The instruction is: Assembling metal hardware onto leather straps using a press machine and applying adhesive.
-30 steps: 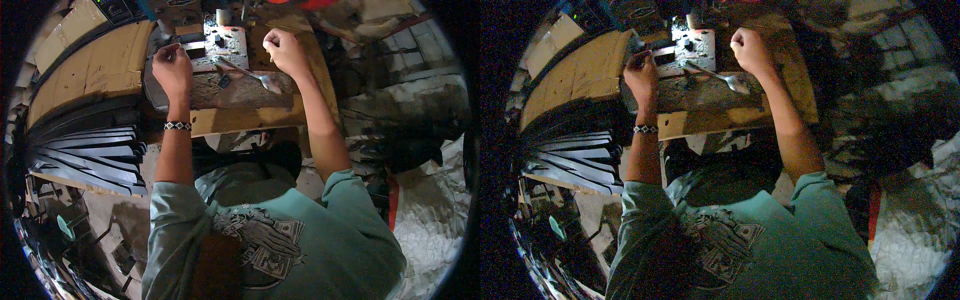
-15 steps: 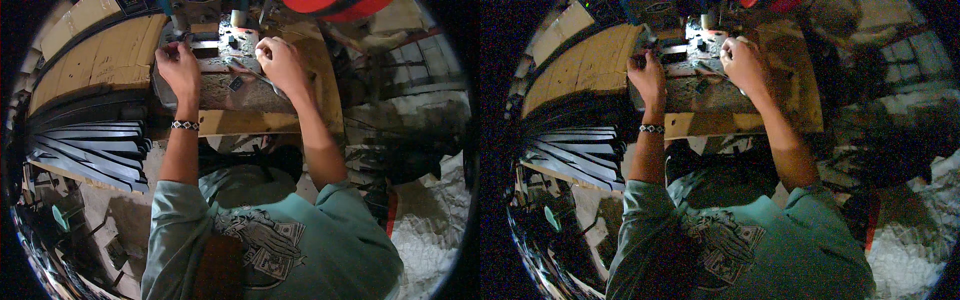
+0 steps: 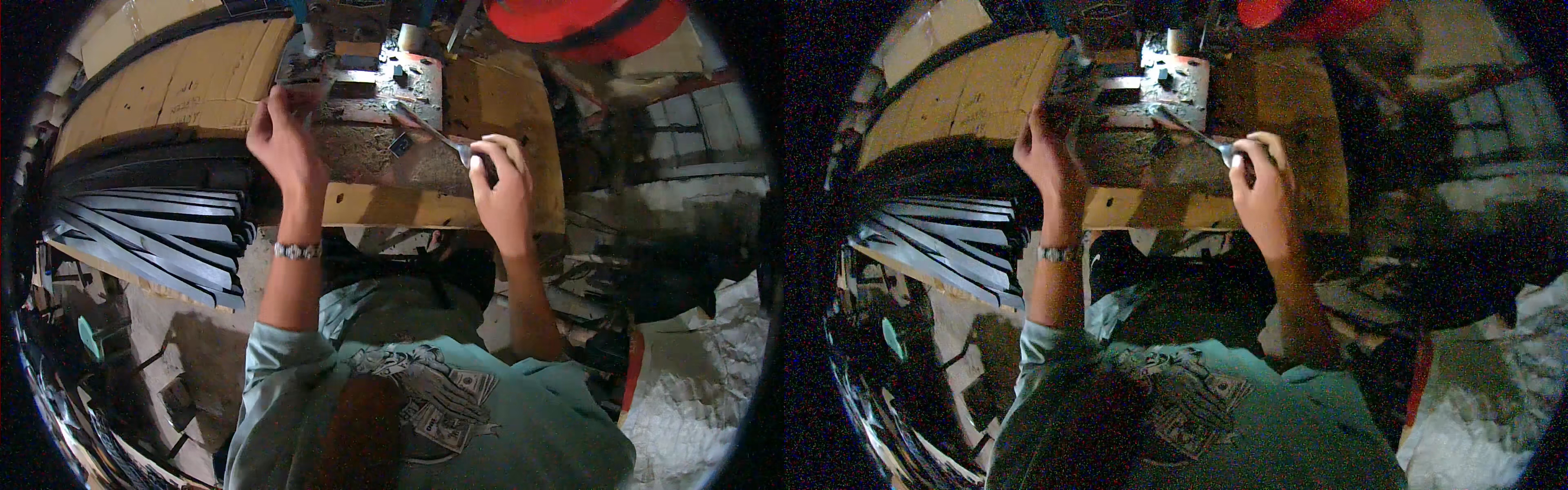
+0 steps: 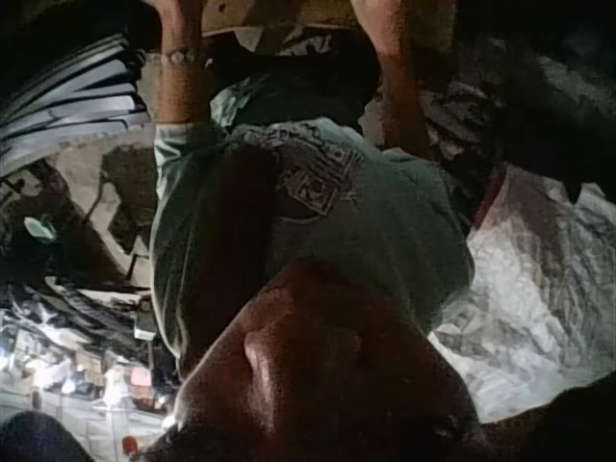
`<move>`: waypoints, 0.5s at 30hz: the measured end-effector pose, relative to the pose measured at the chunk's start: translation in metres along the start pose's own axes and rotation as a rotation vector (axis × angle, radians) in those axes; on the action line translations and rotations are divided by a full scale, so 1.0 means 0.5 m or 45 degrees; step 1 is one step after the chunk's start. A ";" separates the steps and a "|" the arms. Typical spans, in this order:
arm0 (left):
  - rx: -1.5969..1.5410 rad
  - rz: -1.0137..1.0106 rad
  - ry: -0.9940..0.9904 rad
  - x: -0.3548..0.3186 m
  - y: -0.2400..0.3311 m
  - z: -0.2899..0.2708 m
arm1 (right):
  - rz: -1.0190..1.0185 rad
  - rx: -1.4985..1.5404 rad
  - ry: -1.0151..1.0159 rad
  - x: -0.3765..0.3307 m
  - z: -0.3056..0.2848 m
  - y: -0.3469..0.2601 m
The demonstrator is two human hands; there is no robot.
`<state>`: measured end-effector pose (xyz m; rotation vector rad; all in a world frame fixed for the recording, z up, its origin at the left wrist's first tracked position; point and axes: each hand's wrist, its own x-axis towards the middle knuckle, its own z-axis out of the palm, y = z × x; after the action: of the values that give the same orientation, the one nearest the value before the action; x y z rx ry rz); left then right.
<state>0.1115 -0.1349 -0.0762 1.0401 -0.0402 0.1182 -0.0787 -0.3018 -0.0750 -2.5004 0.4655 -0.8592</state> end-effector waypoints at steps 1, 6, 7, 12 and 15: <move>0.210 0.053 -0.112 -0.023 0.017 -0.009 | 0.064 0.009 0.017 -0.009 -0.003 0.008; 0.555 0.170 -0.326 -0.122 0.065 -0.081 | 0.007 -0.060 0.131 -0.024 -0.016 0.006; 0.537 0.191 -0.344 -0.139 0.068 -0.094 | 0.075 0.073 0.053 -0.023 -0.013 -0.011; 0.657 -0.085 -0.430 -0.207 0.053 -0.147 | -0.021 0.216 -0.114 0.003 0.042 -0.069; 0.644 -0.187 -0.432 -0.239 0.050 -0.142 | -0.038 0.043 -0.210 0.024 0.071 -0.094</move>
<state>-0.0117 -0.0708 -0.1014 1.5553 -0.2515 -0.1937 -0.0394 -0.2568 -0.0701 -2.5272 0.3564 -0.6595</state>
